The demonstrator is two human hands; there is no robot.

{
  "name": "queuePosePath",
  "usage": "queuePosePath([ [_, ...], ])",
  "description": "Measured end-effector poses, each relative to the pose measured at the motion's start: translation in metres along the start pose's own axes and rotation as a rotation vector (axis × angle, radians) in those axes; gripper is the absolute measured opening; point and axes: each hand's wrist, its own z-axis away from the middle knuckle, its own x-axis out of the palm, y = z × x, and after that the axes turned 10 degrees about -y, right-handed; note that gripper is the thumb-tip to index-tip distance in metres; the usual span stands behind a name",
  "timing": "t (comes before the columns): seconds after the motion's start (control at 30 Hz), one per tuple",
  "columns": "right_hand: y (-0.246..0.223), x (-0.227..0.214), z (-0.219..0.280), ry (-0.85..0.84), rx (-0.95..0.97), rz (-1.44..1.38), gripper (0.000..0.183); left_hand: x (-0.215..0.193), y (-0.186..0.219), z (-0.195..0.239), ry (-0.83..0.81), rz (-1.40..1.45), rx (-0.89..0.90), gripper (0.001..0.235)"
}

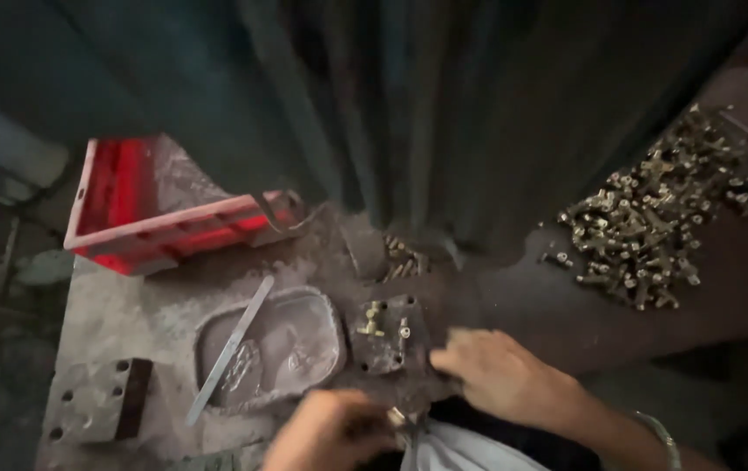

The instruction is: The person picks small metal castings from a pile on the workbench, dips them one at a time into a tray of slurry, and places them onto a fixture under an overhead machine, repeating the cycle and setting finished pieces aside.

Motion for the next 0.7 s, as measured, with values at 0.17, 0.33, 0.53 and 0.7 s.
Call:
queuePosePath([
  [0.17, 0.006, 0.019, -0.044, 0.598, -0.397, 0.071, 0.032, -0.053, 0.054, 0.000, 1.092, -0.046, -0.179, 0.037],
  [0.33, 0.028, 0.035, -0.064, 0.544, -0.308, -0.025, 0.014, -0.014, 0.050, -0.034, 1.072, -0.295, -0.301, 0.036],
  [0.53, 0.006, 0.020, -0.054, 0.656, 0.020, -0.520, 0.023, 0.026, 0.072, -0.084, 0.980, -0.269, -0.195, 0.027],
  [0.7, 0.004, 0.012, -0.086, 0.721, -0.433, -1.086, 0.020, 0.007, 0.117, -0.094, 1.013, -0.700, -0.131, 0.046],
])
